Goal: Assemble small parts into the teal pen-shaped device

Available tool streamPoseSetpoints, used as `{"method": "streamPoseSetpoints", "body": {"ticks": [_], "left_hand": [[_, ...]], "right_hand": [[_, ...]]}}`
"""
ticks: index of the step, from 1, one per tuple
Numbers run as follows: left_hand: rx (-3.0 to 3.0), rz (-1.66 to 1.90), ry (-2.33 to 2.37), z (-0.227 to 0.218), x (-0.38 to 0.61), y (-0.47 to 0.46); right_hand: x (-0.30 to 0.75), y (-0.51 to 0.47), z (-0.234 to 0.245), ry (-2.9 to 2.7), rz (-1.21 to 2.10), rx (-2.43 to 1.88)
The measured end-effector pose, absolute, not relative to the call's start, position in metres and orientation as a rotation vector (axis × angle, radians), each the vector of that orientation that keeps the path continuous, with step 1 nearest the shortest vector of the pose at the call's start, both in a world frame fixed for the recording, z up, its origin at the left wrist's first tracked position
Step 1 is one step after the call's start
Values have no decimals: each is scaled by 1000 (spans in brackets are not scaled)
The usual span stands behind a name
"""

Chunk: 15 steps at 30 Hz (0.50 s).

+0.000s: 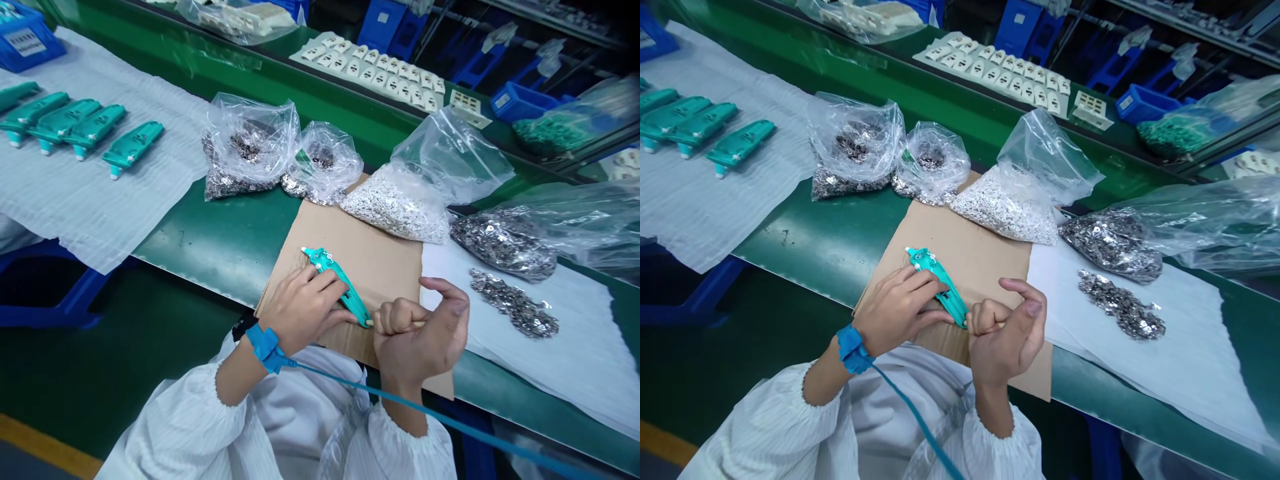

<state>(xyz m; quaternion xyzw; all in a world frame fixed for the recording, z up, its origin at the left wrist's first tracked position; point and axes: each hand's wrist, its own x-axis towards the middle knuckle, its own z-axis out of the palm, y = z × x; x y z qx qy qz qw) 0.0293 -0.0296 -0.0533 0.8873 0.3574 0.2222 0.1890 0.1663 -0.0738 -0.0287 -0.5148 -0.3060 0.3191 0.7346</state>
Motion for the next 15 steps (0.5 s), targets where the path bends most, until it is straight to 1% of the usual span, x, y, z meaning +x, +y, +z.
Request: {"method": "streamPoseSetpoints", "body": {"ticks": [15], "left_hand": [[2493,604,1013,-49,29,-29]], "right_hand": [[170,-76,-30,-688,695,-1122]]}}
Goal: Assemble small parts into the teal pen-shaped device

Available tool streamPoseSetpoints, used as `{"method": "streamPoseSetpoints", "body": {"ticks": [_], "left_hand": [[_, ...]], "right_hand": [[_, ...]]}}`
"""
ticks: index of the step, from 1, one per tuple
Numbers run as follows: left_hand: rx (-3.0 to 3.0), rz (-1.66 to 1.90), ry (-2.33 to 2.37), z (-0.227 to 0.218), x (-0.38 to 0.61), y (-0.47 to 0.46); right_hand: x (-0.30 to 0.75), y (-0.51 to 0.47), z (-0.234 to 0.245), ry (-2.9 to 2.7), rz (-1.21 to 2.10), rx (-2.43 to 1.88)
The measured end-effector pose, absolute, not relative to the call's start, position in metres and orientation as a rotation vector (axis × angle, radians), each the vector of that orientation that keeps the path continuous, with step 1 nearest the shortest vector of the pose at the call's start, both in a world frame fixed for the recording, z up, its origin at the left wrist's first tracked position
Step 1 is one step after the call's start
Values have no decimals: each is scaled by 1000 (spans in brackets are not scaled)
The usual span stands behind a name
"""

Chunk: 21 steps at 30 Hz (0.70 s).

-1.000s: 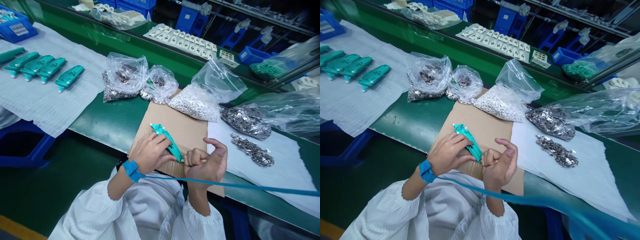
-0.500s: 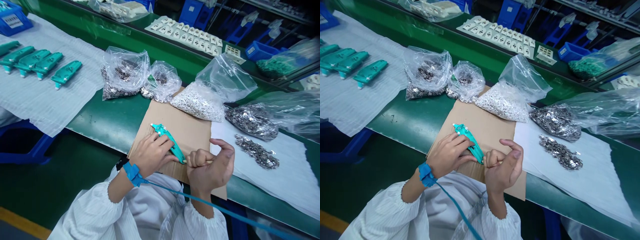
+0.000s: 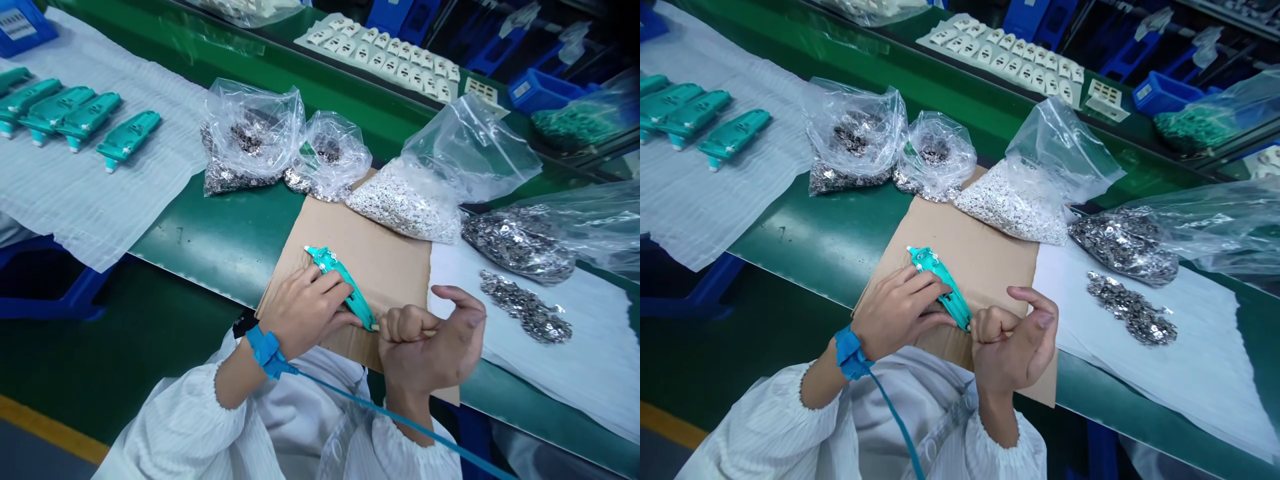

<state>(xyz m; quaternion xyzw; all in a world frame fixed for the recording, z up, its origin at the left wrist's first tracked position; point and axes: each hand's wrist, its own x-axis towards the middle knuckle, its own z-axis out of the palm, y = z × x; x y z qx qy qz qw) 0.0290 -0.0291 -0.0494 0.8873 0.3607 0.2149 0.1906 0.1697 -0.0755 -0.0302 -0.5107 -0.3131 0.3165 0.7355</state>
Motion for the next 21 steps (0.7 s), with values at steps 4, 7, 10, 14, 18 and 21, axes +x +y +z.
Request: {"method": "streamPoseSetpoints", "body": {"ticks": [4,7,10,14,18,21], "left_hand": [[2483,619,1000,-50,29,-28],[2475,619,987,-52,29,-28],[2480,620,993,-51,29,-29],[2506,603,1010,-50,29,-29],[2522,564,1009,-49,28,-29],[2506,551,1003,-50,27,-30]], "right_hand": [[172,-76,-31,-686,702,-1087],[172,-75,-30,-678,733,-1088],[170,-74,-30,-665,757,-1110],[169,-74,-33,-708,756,-1129],[168,-75,-40,-798,763,-1152],[166,-79,-46,-857,763,-1224]]}}
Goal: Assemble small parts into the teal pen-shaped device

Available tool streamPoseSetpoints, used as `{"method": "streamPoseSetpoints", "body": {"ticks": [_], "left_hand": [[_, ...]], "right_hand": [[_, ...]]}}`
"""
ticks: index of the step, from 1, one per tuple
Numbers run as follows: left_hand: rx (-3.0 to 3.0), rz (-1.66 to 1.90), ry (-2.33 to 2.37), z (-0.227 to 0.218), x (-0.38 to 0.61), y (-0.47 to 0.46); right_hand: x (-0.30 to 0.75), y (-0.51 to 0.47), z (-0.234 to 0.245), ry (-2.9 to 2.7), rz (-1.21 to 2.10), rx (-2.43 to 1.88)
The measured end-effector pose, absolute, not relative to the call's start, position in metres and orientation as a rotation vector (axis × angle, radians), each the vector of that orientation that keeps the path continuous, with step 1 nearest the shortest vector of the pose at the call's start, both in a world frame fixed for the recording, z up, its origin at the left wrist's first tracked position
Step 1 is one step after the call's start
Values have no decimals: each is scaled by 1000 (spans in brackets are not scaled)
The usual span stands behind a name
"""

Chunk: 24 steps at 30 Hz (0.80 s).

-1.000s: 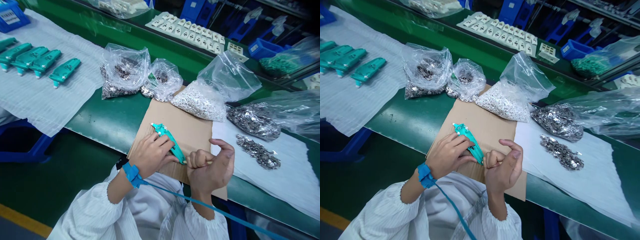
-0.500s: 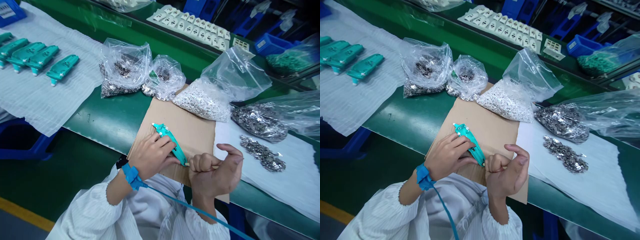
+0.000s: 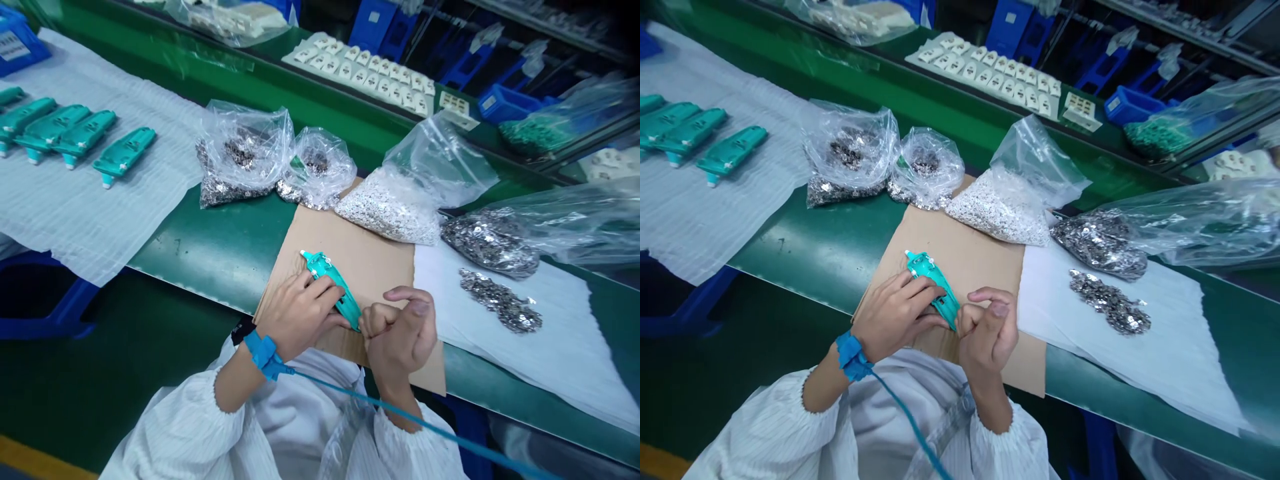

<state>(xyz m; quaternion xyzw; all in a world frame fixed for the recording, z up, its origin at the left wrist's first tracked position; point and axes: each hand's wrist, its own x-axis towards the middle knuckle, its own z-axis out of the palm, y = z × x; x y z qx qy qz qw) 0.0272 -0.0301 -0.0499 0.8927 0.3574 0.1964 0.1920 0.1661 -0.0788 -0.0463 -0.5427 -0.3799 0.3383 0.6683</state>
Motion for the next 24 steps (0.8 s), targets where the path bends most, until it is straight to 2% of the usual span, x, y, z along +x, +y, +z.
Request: {"method": "streamPoseSetpoints", "body": {"ticks": [4,8,10,15,18,21,24], "left_hand": [[2406,579,1007,-49,23,-31],[2338,643,976,-47,19,-32],[2330,682,986,-48,18,-35],[2446,797,1018,-71,11,-34],[2538,794,868,-91,2,-20],[2605,886,749,-103,-4,-3],[2701,871,675,-101,1,6]], "right_hand": [[174,-85,-43,-1004,769,-1301],[195,-95,-20,-1412,728,-1842],[204,-102,-10,-1498,751,-1959],[209,-107,-14,-1437,1025,-1880],[220,-108,-26,-1295,1151,-1754],[248,-119,-35,-1131,1126,-1685],[275,-138,-34,-1082,984,-1850]]}}
